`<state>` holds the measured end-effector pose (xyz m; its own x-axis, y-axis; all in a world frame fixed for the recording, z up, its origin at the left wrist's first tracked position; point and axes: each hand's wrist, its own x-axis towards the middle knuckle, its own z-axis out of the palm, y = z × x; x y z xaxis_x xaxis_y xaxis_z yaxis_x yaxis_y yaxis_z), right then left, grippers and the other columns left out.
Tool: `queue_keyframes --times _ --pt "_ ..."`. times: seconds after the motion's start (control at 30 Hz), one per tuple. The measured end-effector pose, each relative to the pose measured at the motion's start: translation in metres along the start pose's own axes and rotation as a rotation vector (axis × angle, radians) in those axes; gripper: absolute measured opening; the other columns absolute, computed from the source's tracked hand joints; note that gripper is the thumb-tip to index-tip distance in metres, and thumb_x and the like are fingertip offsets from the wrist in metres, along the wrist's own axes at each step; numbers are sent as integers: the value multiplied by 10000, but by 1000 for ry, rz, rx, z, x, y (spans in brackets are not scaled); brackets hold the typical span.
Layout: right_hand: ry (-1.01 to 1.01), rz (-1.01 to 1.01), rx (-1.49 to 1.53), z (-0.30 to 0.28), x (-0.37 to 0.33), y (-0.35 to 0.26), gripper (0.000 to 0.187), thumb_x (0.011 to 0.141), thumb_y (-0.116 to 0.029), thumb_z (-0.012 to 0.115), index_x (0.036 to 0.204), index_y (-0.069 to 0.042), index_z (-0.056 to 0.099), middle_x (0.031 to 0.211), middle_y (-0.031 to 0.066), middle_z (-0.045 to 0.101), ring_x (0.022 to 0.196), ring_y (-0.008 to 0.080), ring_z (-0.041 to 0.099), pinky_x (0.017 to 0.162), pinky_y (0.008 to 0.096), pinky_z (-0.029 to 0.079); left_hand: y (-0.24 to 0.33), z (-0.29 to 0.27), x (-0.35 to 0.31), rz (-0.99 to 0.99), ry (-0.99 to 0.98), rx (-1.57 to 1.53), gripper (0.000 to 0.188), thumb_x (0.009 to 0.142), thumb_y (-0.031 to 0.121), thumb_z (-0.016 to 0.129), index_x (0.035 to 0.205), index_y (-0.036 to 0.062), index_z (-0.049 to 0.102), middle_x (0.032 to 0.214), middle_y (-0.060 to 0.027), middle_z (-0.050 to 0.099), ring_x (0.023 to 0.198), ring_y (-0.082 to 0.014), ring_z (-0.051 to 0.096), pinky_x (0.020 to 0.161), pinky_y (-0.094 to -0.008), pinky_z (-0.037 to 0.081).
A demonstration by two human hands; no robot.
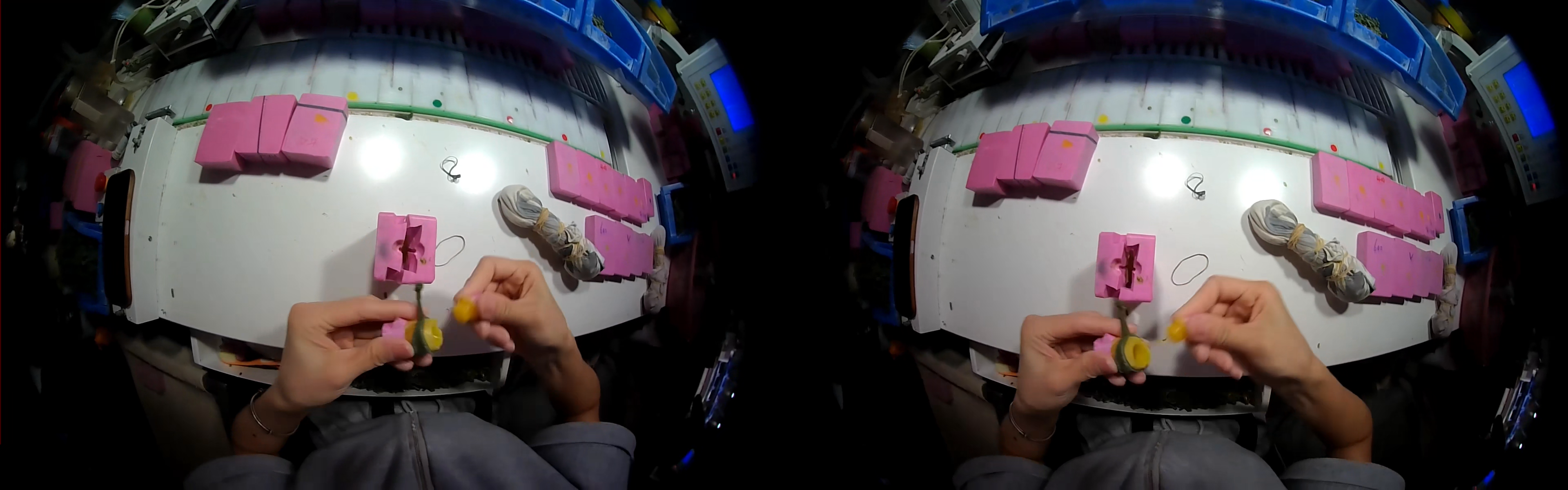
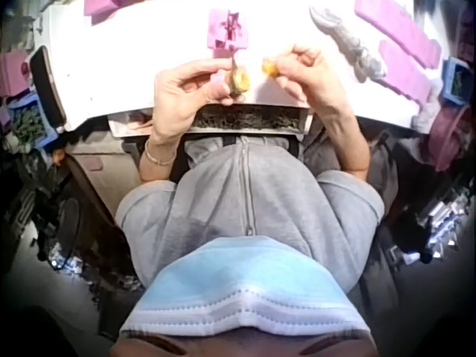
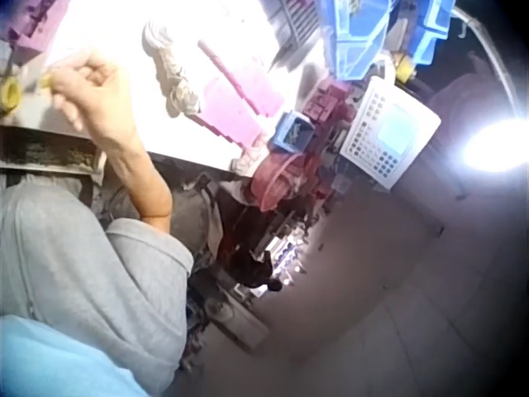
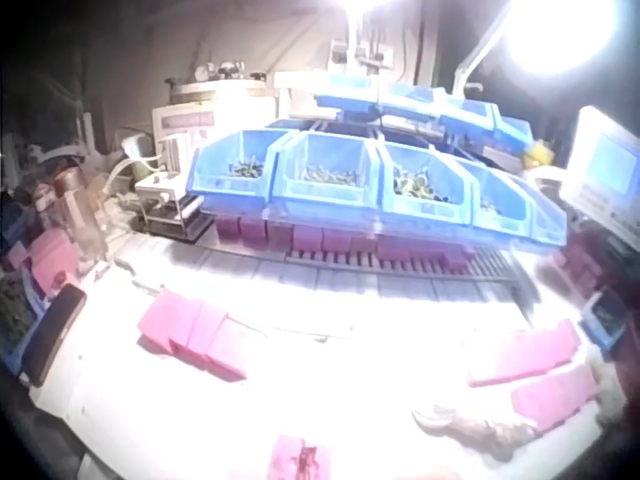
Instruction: The person assembles silicone molds by hand. They pick up a pink mold, place a small yellow component and a green object inside, close the mold halves, and then secure the mold with a rubber band before placing it on the workstation.
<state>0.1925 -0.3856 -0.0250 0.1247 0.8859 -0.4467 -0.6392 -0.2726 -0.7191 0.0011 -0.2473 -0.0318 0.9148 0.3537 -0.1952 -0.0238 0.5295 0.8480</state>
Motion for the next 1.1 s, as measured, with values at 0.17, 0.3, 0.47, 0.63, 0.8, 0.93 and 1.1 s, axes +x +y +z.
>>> queue_keyframes --times 0.17,0.3,0.47,0.63,0.8,0.93,1.1 --pt "377 -392 -1206 -9 -5 24 233 863 -64 637 1088 -6 612 726 55 646 617 84 600 555 193 470 -7 9 0 118 103 214 311 787 -121 636 1093 -78 605 1071 -126 585 993 -177 615 868 -261 542" --pt "-3 -240 -383 11 -13 16 331 876 -49 619 1186 -7 509 894 51 631 681 70 592 608 196 483 -3 16 3 136 173 428 278 713 -105 712 978 -81 632 882 -117 604 876 -200 636 775 -269 541" --pt "-114 24 -166 29 -5 11 207 883 -36 604 1027 -7 459 905 46 588 715 26 553 595 159 441 -1 18 6 552 53 893 396 608 -78 746 988 15 689 800 -65 565 731 -204 571 606 -293 462" --pt "-132 -200 -92 30 -10 27 231 831 41 623 962 7 436 905 113 588 783 76 559 649 206 451 5 24 -1 638 55 901 348 582 -48 798 905 42 706 780 -54 543 751 -181 577 575 -253 469" --pt "-153 -390 0 34 -9 38 241 835 84 600 986 -2 434 907 98 572 739 40 532 591 152 410 3 20 1 685 64 859 320 603 -19 810 899 52 709 789 -41 544 757 -178 576 581 -250 473" --pt "-129 -463 13 39 -6 39 244 839 86 589 1002 3 428 900 124 572 686 62 531 557 162 410 3 21 6 701 78 827 302 619 12 818 896 59 707 787 -29 540 769 -176 571 599 -242 476" --pt "-138 -482 150 39 -2 38 236 853 90 557 1021 3 415 895 165 573 551 81 511 445 192 403 -1 21 11 739 114 776 282 635 30 815 891 55 700 795 -27 539 793 -172 563 618 -241 478"
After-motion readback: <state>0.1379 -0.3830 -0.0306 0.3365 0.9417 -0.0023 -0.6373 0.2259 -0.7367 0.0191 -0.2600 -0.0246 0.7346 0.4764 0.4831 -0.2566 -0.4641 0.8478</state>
